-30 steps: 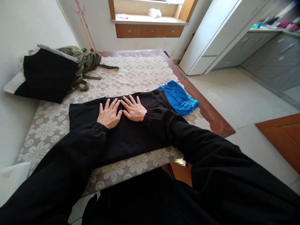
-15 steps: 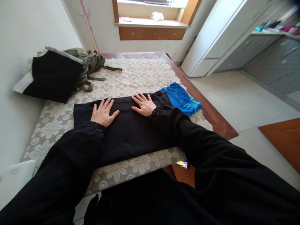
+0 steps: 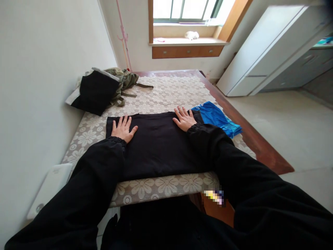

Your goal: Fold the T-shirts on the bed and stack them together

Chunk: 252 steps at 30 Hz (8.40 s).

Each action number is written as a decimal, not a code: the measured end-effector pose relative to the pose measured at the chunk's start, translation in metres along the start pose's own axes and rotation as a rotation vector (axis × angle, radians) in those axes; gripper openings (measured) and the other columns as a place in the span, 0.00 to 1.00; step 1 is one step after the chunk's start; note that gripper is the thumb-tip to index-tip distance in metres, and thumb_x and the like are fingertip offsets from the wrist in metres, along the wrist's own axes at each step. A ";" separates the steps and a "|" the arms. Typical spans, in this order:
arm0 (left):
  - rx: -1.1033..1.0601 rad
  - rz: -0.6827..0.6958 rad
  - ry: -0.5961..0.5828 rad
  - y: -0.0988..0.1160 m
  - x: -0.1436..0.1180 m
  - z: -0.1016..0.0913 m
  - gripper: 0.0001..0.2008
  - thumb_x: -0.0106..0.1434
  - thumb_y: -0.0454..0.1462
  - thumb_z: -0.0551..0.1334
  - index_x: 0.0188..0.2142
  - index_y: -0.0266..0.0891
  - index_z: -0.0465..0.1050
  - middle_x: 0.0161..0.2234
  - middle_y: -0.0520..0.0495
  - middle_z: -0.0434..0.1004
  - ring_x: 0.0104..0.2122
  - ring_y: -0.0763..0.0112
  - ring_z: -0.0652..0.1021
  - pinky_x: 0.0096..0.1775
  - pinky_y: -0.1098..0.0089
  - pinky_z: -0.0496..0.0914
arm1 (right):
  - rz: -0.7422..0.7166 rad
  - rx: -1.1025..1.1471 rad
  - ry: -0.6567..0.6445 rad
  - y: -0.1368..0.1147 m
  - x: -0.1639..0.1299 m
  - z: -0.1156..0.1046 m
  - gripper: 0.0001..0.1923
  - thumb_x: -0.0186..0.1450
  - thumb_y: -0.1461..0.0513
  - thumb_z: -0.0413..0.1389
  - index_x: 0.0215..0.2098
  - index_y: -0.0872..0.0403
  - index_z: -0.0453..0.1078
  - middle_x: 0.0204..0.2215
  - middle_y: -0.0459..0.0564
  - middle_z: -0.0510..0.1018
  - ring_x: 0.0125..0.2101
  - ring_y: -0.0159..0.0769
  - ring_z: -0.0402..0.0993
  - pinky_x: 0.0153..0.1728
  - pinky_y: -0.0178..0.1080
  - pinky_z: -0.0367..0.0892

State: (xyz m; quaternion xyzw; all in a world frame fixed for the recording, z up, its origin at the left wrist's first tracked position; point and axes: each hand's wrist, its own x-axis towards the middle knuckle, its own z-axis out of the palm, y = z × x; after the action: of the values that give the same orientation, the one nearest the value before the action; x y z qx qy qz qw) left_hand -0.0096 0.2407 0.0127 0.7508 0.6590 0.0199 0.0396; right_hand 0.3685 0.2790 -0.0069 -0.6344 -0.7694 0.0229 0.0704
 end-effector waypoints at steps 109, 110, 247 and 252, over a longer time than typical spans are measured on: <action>-0.092 0.805 -0.070 0.075 -0.114 0.010 0.60 0.64 0.75 0.57 0.79 0.36 0.54 0.80 0.33 0.51 0.80 0.37 0.48 0.77 0.33 0.41 | -0.818 0.187 -0.179 -0.084 -0.145 -0.010 0.60 0.67 0.33 0.62 0.84 0.52 0.47 0.82 0.61 0.49 0.81 0.65 0.34 0.76 0.73 0.31; -0.095 0.805 -0.071 0.075 -0.114 0.010 0.60 0.64 0.75 0.57 0.79 0.37 0.54 0.80 0.33 0.51 0.80 0.37 0.49 0.77 0.33 0.41 | -0.818 0.188 -0.181 -0.084 -0.145 -0.011 0.60 0.67 0.32 0.62 0.84 0.52 0.47 0.82 0.61 0.49 0.81 0.65 0.34 0.76 0.73 0.30; -0.162 0.536 0.257 -0.126 -0.227 -0.010 0.31 0.76 0.41 0.63 0.74 0.67 0.60 0.56 0.52 0.86 0.49 0.58 0.88 0.57 0.59 0.81 | -0.538 0.222 0.263 0.102 -0.263 -0.030 0.16 0.76 0.64 0.59 0.59 0.48 0.79 0.49 0.54 0.88 0.50 0.44 0.86 0.53 0.47 0.84; -0.274 0.425 0.218 -0.120 -0.232 -0.012 0.35 0.76 0.39 0.59 0.73 0.84 0.56 0.62 0.64 0.81 0.55 0.60 0.86 0.67 0.54 0.75 | -0.454 0.334 0.316 0.095 -0.262 -0.036 0.16 0.75 0.67 0.57 0.55 0.47 0.81 0.48 0.53 0.88 0.50 0.44 0.87 0.53 0.48 0.83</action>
State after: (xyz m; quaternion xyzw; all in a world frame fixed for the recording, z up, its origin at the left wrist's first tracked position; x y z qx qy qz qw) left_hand -0.1596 0.0267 0.0190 0.8532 0.4784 0.1977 0.0645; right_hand 0.5144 0.0383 -0.0035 -0.4221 -0.8565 0.0337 0.2952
